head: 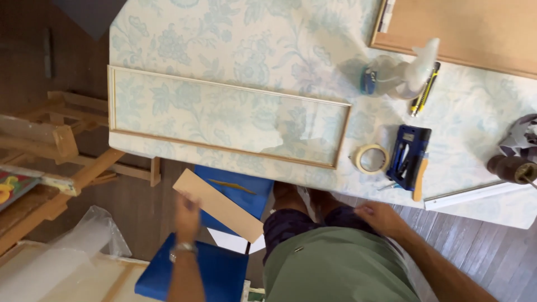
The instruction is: Applying masking tape to a wooden panel and using a brush to apply a finish to a wooden frame before assembly.
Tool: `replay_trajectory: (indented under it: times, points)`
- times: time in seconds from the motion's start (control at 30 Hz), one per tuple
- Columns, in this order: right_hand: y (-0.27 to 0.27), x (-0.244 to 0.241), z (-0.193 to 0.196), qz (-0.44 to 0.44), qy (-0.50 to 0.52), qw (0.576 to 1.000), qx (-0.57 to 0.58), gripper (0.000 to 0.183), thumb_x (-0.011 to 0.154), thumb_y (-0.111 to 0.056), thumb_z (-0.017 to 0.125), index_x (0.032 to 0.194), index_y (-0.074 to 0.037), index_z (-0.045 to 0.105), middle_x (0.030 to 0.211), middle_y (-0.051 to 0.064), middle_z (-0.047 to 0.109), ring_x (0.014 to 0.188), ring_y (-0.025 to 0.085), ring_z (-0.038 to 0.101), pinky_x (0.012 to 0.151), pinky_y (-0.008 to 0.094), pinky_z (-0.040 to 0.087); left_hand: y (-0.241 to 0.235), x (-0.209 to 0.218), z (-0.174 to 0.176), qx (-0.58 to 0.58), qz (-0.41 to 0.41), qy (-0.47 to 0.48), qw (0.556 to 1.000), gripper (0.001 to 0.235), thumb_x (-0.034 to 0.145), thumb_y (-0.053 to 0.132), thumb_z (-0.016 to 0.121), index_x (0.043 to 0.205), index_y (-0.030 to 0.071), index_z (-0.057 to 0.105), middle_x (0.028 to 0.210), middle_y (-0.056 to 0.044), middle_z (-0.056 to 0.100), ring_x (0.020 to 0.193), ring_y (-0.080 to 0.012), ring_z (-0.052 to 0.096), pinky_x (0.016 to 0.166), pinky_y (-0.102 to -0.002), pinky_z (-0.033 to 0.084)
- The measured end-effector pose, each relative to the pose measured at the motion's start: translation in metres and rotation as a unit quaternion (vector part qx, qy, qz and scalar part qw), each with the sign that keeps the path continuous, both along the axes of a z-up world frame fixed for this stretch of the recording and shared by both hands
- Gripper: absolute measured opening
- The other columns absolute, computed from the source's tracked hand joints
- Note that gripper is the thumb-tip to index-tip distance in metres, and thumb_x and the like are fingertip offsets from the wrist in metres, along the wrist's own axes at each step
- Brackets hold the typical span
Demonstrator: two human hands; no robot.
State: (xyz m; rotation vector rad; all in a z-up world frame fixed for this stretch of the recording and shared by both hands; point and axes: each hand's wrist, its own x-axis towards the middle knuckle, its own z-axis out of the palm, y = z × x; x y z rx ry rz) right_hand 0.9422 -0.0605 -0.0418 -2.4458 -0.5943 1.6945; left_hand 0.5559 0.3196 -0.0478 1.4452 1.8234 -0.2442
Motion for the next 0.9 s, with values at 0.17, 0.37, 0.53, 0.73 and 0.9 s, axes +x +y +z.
replay_trajectory:
  times: [0.17, 0.37, 0.53, 0.73, 0.9]
  points:
    - [-0.096, 0.051, -0.022, -0.074, -0.078, 0.985, -0.135, 0.045, 0.103, -0.043, 0.056, 0.130, -0.011, 0.070, 0.128, 0.013, 0.075, 0.116, 0.033, 0.070, 0.102, 0.047, 0.053, -0.215, -0.115, -0.132, -0.125, -0.093, -0.020, 0.987, 0.054, 0.091, 0.042, 0.066, 0.138, 0.018, 0.056, 0.130, -0.007, 0.073, 0.117, -0.0292, 0.070, 0.097, -0.041, 0.050]
    - [-0.142, 0.100, -0.066, -0.171, -0.239, 0.952, -0.089, 0.068, 0.095, -0.041, 0.074, 0.141, 0.005, 0.058, 0.132, 0.028, 0.062, 0.121, 0.046, 0.058, 0.100, 0.056, 0.046, -0.328, -0.102, -0.095, -0.308, -0.136, -0.025, 0.941, 0.056, 0.092, 0.038, 0.067, 0.141, 0.014, 0.057, 0.139, -0.010, 0.066, 0.123, -0.0278, 0.066, 0.099, -0.043, 0.051]
    - [-0.110, 0.112, -0.060, -0.161, -0.227, 0.951, -0.132, 0.085, 0.092, -0.043, 0.075, 0.150, 0.011, 0.044, 0.148, 0.034, 0.045, 0.130, 0.052, 0.048, 0.105, 0.063, 0.041, -0.330, -0.106, -0.142, -0.202, -0.023, 0.007, 0.979, 0.036, 0.085, 0.042, 0.063, 0.105, 0.012, 0.070, 0.108, -0.013, 0.074, 0.101, -0.0323, 0.070, 0.086, -0.048, 0.051]
    - [-0.118, 0.147, -0.121, -0.100, -0.288, 0.942, -0.141, 0.070, 0.094, -0.050, 0.081, 0.126, 0.010, 0.067, 0.114, 0.033, 0.075, 0.107, 0.054, 0.068, 0.083, 0.063, 0.055, -0.261, -0.064, -0.100, -0.182, 0.161, -0.014, 0.970, 0.044, 0.099, 0.043, 0.057, 0.135, 0.018, 0.062, 0.137, -0.003, 0.069, 0.123, -0.0230, 0.066, 0.102, -0.033, 0.049]
    - [-0.150, 0.182, -0.180, -0.062, -0.204, 0.966, -0.148, 0.030, 0.099, -0.020, 0.071, 0.107, 0.006, 0.082, 0.081, 0.020, 0.080, 0.056, 0.037, 0.077, 0.062, 0.042, 0.057, -0.285, -0.068, -0.104, -0.151, 0.146, -0.089, 0.974, 0.040, 0.098, 0.040, 0.061, 0.132, 0.020, 0.065, 0.132, -0.005, 0.071, 0.123, -0.0222, 0.066, 0.101, -0.036, 0.051]
